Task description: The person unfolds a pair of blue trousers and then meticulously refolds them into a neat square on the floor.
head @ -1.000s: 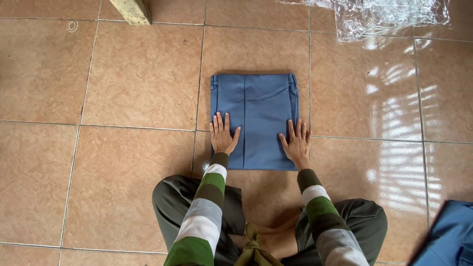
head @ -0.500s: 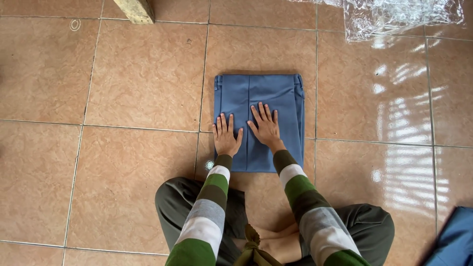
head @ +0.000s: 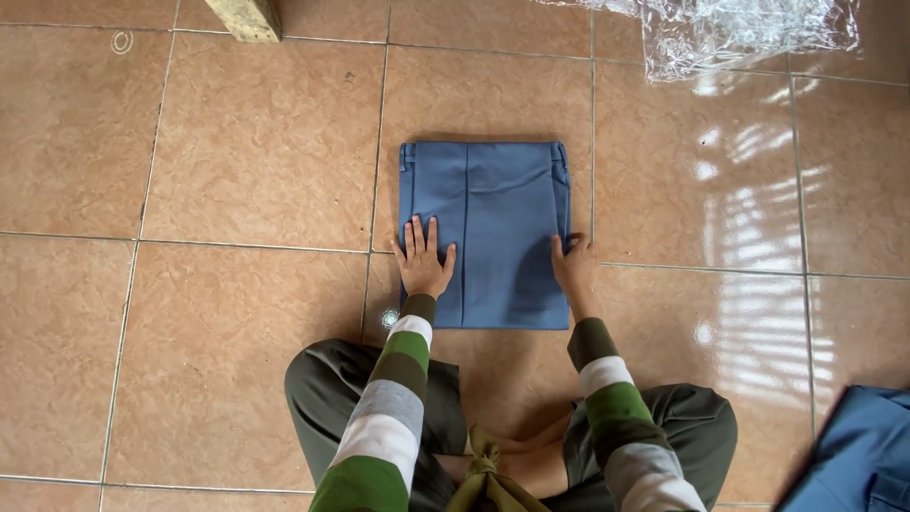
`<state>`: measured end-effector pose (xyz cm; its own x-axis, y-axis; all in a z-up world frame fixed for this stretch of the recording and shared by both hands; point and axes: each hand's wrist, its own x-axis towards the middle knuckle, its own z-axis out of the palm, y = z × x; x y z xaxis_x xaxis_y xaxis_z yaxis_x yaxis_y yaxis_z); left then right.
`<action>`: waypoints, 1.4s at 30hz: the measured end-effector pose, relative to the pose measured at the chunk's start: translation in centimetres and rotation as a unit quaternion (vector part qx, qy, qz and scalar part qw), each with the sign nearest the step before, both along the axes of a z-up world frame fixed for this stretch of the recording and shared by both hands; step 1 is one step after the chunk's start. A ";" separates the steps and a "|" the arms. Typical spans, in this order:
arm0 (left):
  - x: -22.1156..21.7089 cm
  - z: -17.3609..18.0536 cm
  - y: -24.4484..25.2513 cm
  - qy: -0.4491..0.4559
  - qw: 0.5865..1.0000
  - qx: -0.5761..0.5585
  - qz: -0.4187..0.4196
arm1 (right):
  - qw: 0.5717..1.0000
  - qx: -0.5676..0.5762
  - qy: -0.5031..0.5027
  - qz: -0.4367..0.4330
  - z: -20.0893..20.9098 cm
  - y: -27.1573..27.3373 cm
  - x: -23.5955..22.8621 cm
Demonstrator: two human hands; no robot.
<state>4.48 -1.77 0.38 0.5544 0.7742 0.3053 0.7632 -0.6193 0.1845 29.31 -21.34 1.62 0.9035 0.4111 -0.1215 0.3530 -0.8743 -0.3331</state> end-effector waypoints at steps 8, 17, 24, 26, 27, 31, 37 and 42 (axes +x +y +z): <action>0.2 -1.0 0.4 0.004 0.994 -0.111 -0.013 | 0.872 0.234 0.413 -0.121 0.0 1.2 0.1; 4.8 3.8 -4.2 0.036 0.934 -0.344 -0.084 | 0.729 0.370 0.550 -0.171 -1.2 -1.6 4.3; 16.1 5.9 -14.8 -0.239 0.611 -0.723 -0.216 | 0.812 0.404 0.400 -0.132 9.8 -1.4 9.6; 18.7 3.4 -15.5 -0.213 0.626 -0.719 -0.213 | 0.828 0.406 0.368 -0.124 13.0 -2.3 8.7; 20.0 2.2 -16.0 -0.187 0.642 -0.713 -0.210 | 0.841 0.408 0.336 -0.114 14.6 -2.8 8.3; 15.1 -2.3 -8.1 -0.375 0.647 -0.656 -0.105 | 0.932 0.210 0.292 0.036 17.6 3.1 1.8; 4.7 1.1 1.8 -0.351 0.651 -0.661 0.129 | 0.942 0.046 0.281 0.178 7.5 8.9 -6.9; 3.1 5.5 2.6 -0.244 0.849 -0.433 0.179 | 0.934 0.063 0.207 0.283 10.1 10.0 -14.0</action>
